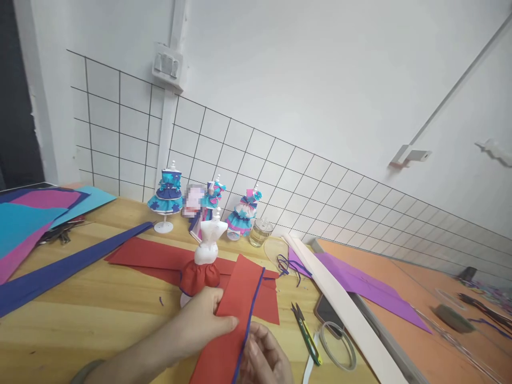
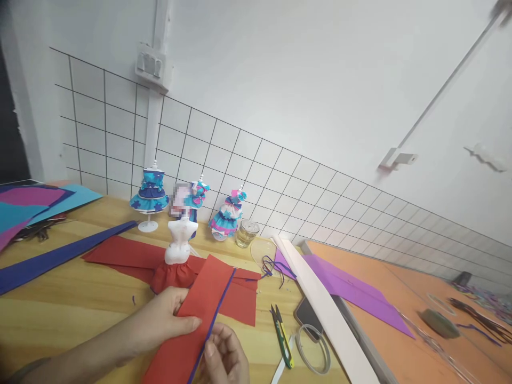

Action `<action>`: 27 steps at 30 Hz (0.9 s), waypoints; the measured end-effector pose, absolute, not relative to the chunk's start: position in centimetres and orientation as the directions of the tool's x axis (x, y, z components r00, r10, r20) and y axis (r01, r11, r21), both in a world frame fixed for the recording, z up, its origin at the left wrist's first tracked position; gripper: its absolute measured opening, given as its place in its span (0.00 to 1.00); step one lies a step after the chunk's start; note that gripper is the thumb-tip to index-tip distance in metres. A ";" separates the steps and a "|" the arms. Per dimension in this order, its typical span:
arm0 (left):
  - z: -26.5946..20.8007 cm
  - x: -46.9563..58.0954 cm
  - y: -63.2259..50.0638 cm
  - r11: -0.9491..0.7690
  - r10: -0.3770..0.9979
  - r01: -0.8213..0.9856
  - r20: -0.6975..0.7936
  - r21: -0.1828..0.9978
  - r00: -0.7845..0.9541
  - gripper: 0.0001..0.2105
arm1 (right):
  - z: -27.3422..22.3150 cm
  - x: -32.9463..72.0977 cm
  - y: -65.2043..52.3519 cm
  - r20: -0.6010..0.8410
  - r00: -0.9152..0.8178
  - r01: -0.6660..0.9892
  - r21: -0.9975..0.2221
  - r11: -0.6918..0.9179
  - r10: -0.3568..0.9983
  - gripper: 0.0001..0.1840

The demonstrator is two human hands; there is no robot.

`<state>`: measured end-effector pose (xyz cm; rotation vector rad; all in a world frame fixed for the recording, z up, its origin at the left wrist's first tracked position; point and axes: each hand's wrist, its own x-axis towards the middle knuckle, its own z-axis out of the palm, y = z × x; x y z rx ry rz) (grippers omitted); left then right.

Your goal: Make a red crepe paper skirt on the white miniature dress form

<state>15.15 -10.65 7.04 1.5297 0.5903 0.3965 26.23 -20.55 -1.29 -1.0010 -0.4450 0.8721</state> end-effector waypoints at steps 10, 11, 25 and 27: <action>5.0 15.5 -10.6 -0.061 0.497 0.189 -0.135 0.980 0.857 0.04 | 2.3 30.1 -19.5 -0.086 0.511 -0.320 -0.943 0.096 0.856 0.14; 5.0 15.5 -10.5 -0.065 0.493 0.192 -0.135 0.979 0.860 0.04 | 2.3 30.4 -19.6 -0.093 0.512 -0.331 -0.939 0.097 0.854 0.15; 5.0 15.9 -11.0 0.079 0.375 0.154 -0.173 0.985 0.911 0.02 | -0.3 30.8 -19.9 -0.050 0.525 -0.252 -0.963 0.099 0.850 0.16; 5.1 15.8 -10.9 0.106 0.348 0.159 -0.186 0.982 0.919 0.02 | -0.3 31.3 -20.2 -0.040 0.566 -0.213 -0.972 0.100 0.823 0.17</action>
